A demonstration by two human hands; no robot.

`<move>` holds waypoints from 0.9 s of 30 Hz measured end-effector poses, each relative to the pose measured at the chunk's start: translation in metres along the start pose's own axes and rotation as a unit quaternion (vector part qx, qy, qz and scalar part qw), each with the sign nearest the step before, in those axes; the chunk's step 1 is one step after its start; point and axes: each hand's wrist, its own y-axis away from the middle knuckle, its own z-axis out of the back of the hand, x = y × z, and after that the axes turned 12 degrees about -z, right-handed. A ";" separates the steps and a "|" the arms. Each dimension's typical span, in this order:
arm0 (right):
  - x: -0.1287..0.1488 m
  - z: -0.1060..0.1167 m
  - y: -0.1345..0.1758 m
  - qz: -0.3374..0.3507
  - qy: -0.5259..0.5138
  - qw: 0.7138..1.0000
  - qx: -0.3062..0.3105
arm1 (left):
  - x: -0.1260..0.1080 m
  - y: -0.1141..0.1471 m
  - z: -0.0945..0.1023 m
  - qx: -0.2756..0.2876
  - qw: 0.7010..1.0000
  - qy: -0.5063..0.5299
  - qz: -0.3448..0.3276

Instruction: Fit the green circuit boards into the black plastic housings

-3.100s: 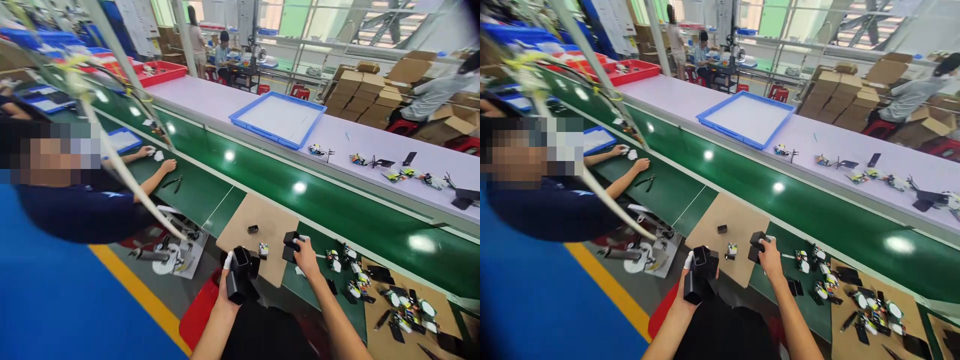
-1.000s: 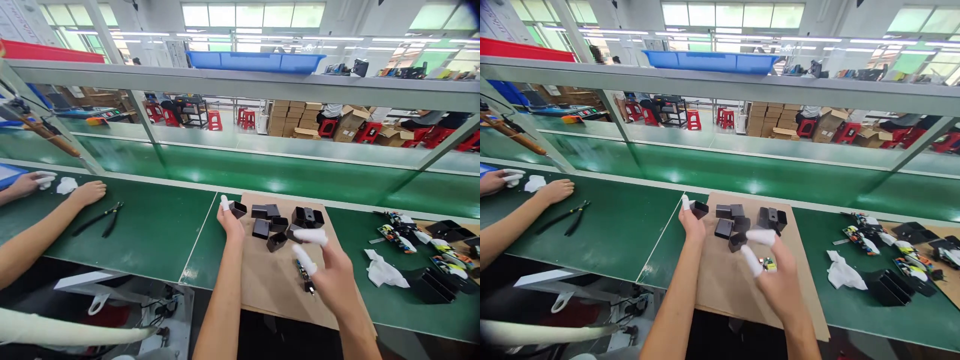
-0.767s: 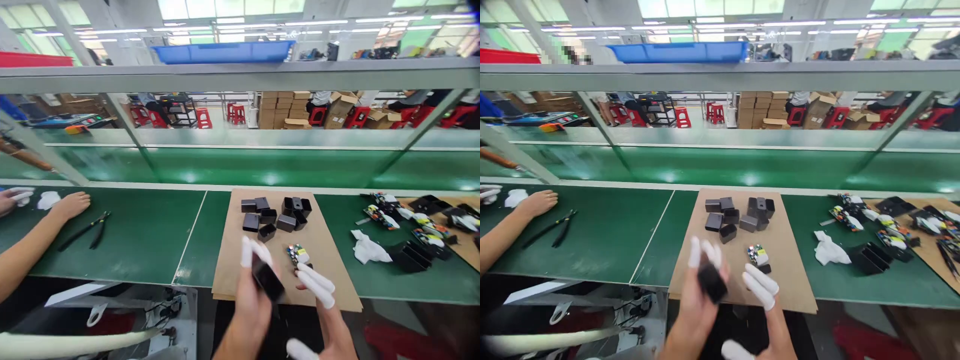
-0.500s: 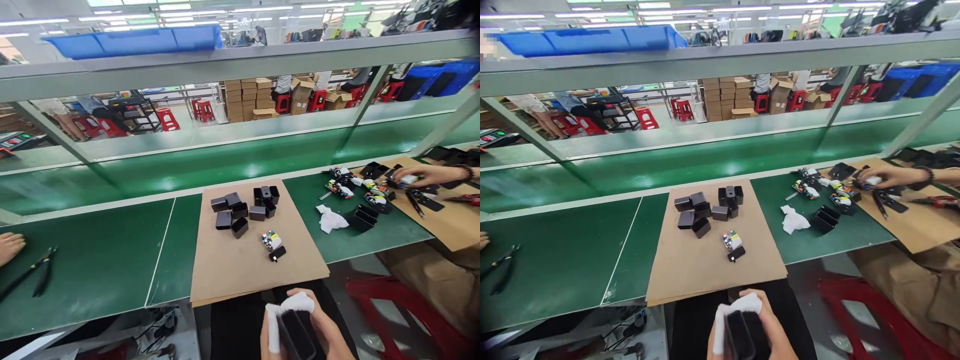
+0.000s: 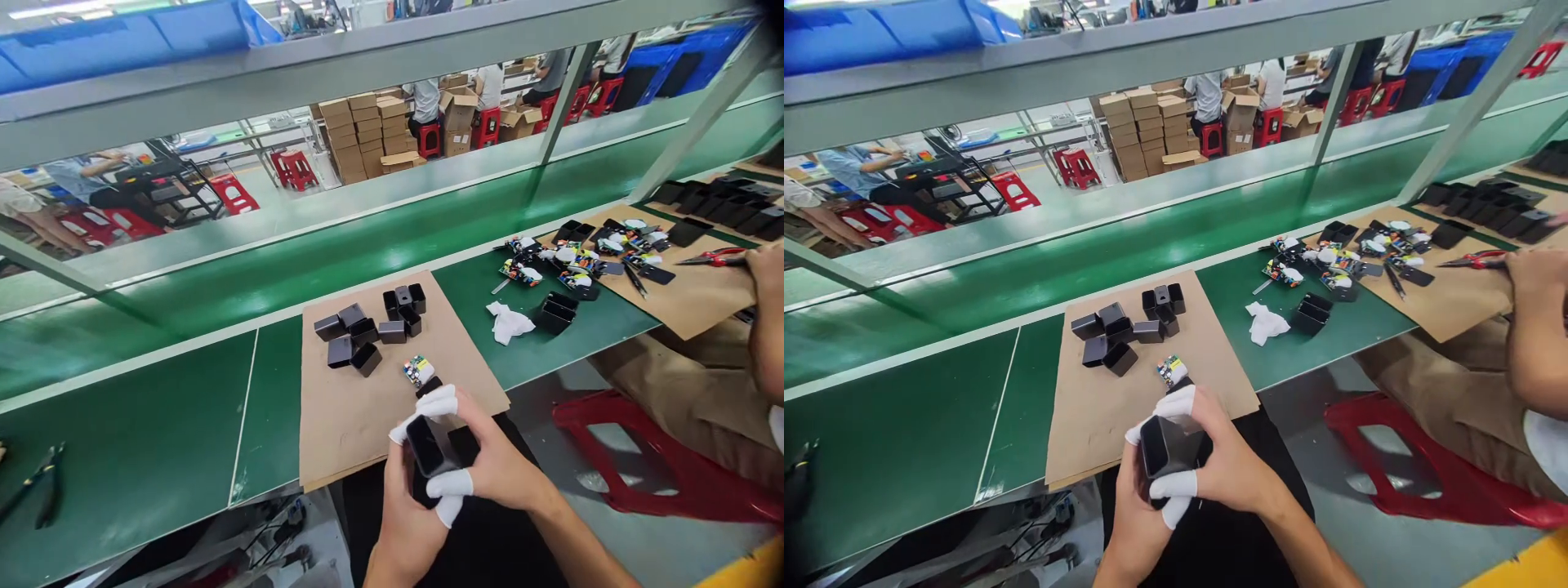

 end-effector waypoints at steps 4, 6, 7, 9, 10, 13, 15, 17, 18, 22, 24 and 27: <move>0.003 0.009 -0.018 0.020 0.070 0.997 -0.029 | -0.001 0.002 0.005 -0.083 0.994 -0.068 -0.009; 0.002 0.013 -0.031 -0.034 0.147 0.982 -0.117 | -0.002 0.005 0.012 -0.110 0.986 -0.124 -0.004; 0.003 0.014 -0.039 -0.073 0.199 0.965 -0.156 | -0.003 0.006 0.015 -0.107 0.983 -0.151 -0.004; 0.006 0.012 -0.057 -0.136 0.318 0.920 -0.182 | -0.005 0.010 0.022 -0.089 0.976 -0.198 -0.013; 0.009 0.010 -0.067 -0.156 0.375 0.898 -0.170 | -0.005 0.012 0.024 -0.079 0.974 -0.214 -0.018; 0.016 0.003 -0.092 -0.176 0.476 0.854 -0.111 | -0.008 0.019 0.027 -0.064 0.971 -0.231 -0.024; 0.018 0.004 -0.104 -0.159 0.487 0.856 -0.072 | -0.010 0.025 0.029 -0.055 0.972 -0.226 -0.021; 0.019 0.012 -0.111 -0.111 0.482 0.869 -0.017 | -0.013 0.030 0.033 -0.045 0.974 -0.220 -0.019; 0.020 0.018 -0.113 -0.081 0.479 0.874 0.013 | -0.014 0.032 0.035 -0.038 0.976 -0.214 -0.017; 0.026 0.034 -0.101 0.019 0.466 0.883 0.052 | -0.018 0.035 0.045 0.003 0.981 -0.195 -0.003; 0.028 0.030 -0.086 -0.013 0.458 0.889 -0.019 | -0.018 0.035 0.046 0.015 0.980 -0.196 0.004; 0.026 0.009 -0.066 -0.189 0.443 0.862 -0.158 | -0.018 0.033 0.039 0.008 0.981 -0.192 0.006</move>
